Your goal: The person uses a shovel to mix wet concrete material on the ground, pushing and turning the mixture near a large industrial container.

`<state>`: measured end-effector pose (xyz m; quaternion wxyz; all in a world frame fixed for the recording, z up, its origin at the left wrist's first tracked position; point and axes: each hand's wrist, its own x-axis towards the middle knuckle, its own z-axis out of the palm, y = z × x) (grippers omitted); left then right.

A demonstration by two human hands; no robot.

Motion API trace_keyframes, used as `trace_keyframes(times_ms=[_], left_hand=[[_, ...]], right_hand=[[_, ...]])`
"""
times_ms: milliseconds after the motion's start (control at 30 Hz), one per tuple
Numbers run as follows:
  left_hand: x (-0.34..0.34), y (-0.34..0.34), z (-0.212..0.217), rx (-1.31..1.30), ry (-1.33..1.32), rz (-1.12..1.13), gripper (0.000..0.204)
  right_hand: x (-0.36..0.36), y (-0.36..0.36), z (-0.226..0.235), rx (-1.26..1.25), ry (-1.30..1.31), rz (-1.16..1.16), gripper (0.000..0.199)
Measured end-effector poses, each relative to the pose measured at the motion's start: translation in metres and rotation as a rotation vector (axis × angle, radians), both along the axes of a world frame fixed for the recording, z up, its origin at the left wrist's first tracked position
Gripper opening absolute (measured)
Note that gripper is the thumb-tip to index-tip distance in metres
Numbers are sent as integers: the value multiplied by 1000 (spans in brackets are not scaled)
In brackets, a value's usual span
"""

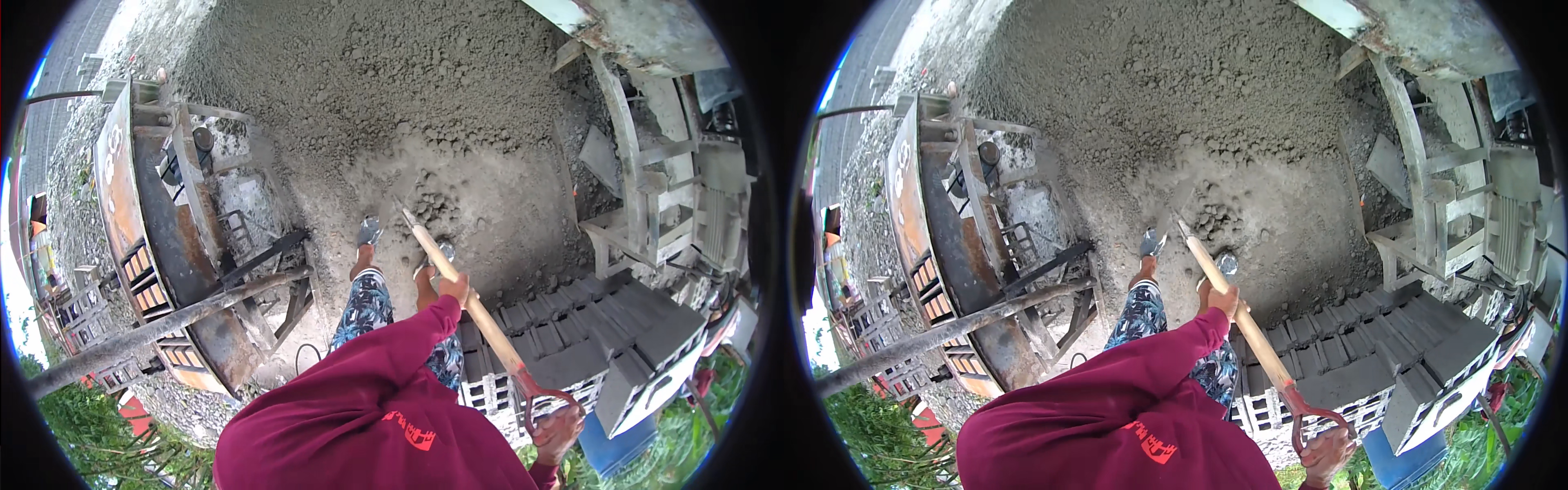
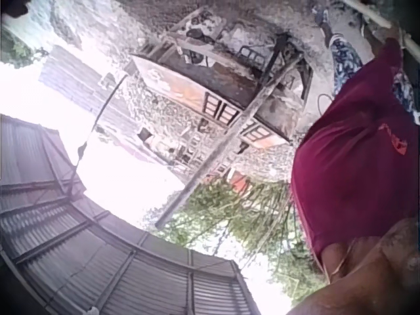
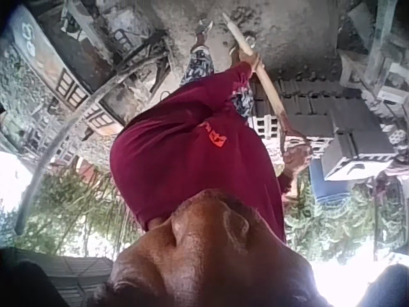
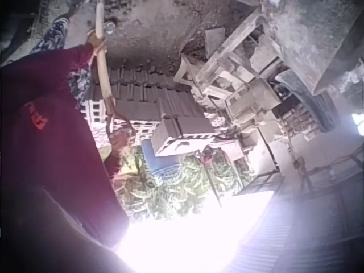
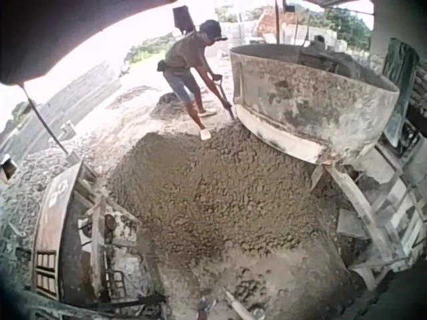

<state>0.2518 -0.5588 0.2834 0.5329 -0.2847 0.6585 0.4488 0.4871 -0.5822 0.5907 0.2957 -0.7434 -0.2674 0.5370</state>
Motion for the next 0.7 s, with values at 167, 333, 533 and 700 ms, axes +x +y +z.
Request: trace_keyframes(times_ms=[167, 333, 533, 700], left_hand=[[-180, 25, -70, 164, 561, -257, 24], [-358, 137, -31, 202, 558, -406, 30], [-375, 169, -43, -1, 499, -752, 50], [-298, 43, -32, -34, 487, -696, 43]], right_hand=[[-129, -13, -69, 59, 326, -161, 52], [-285, 34, -110, 26, 637, -342, 42], [-336, 49, -106, -166, 467, -531, 34], [-282, -6, -28, -235, 325, -621, 40]])
